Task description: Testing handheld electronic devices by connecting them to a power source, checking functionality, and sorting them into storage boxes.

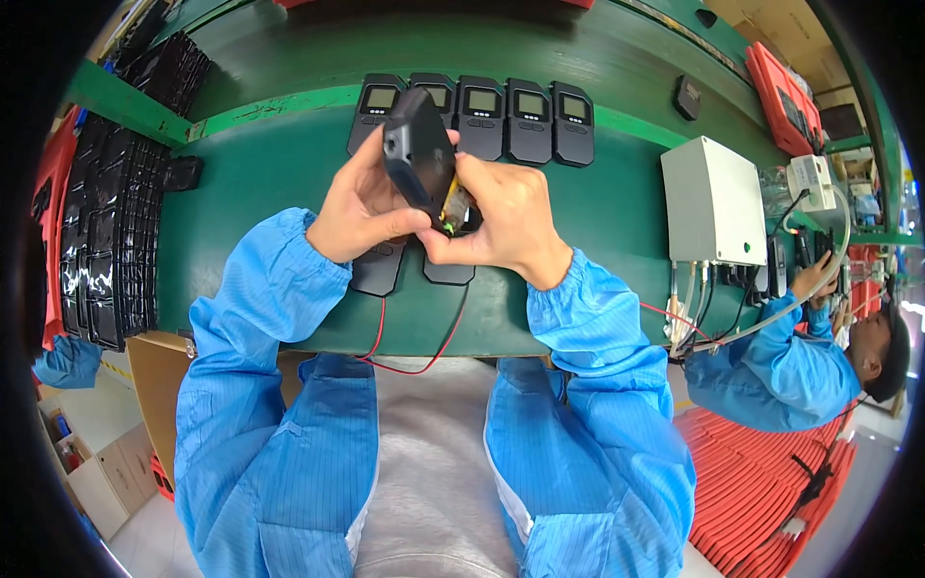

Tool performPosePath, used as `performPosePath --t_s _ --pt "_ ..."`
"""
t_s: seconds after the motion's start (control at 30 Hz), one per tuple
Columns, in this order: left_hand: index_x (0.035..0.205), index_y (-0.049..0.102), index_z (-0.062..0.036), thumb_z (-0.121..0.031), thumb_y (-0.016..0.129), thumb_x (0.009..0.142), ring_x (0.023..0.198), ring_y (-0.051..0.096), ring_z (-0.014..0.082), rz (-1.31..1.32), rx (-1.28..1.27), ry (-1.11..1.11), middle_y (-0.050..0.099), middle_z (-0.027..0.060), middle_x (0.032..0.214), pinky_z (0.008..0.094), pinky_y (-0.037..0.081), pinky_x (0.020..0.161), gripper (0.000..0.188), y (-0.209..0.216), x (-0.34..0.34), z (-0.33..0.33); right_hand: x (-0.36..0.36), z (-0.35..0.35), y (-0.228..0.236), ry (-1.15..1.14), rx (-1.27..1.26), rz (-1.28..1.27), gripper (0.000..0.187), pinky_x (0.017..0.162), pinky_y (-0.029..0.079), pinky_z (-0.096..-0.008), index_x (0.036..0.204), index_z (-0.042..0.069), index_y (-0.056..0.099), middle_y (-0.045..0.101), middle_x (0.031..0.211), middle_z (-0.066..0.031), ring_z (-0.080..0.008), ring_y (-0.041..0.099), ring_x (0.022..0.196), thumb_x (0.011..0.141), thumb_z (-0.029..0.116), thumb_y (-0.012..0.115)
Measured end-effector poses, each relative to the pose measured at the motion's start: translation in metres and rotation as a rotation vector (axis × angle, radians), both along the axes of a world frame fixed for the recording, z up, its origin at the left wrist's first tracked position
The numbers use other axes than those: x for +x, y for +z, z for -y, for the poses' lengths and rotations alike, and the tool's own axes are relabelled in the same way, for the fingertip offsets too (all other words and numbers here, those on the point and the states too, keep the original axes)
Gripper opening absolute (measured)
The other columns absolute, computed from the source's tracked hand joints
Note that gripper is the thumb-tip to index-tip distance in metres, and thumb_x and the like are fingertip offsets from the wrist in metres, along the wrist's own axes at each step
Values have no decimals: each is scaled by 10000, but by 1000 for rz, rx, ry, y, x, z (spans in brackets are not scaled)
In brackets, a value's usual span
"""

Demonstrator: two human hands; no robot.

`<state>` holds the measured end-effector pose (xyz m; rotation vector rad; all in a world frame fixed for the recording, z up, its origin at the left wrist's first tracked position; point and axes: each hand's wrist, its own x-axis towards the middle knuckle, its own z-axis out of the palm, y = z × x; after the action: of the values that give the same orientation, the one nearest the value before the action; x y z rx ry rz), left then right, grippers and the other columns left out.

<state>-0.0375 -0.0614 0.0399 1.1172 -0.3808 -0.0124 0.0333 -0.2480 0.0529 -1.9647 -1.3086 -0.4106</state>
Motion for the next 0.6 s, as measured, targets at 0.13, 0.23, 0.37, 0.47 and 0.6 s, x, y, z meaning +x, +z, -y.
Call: performPosePath --t_s 0.13,0.23,0.37,0.47,0.6 --pt "1542 168 -73 51 762 778 1314 457 302 22 66 190 351 181 1495 441 532 983 976 -2 6 8 -2 -4 13 -172 -143 62 426 510 472 -352 894 46 564 591 667 -98 -287 597 549 655 305 803" --pt "1514 237 -73 -23 773 796 1321 446 293 25 91 253 398 167 1462 457 504 1004 898 0 3 9 -4 -6 6 -206 -72 29 392 543 487 -346 990 45 585 624 735 -114 -284 627 606 724 261 773" --pt "1452 357 -75 -206 776 823 1301 459 290 -71 239 246 476 144 1393 468 452 1026 768 -1 6 3 -2 -1 -8 -266 44 -184 336 541 480 -330 1044 34 593 645 725 -110 -250 644 624 812 235 728" --pt "1422 415 -70 -323 769 824 1267 479 292 2 617 241 505 134 1366 457 423 1021 740 -7 4 -4 5 7 -10 -288 115 -380 299 579 472 -302 1078 16 587 657 770 -82 -185 631 667 869 206 684" --pt "1397 461 -66 -473 748 789 1204 500 291 266 1271 268 522 126 1336 420 389 994 786 -13 -2 -4 17 27 -8 -292 166 -595 276 685 467 -251 1148 -15 581 672 910 -27 -80 585 781 935 155 622"
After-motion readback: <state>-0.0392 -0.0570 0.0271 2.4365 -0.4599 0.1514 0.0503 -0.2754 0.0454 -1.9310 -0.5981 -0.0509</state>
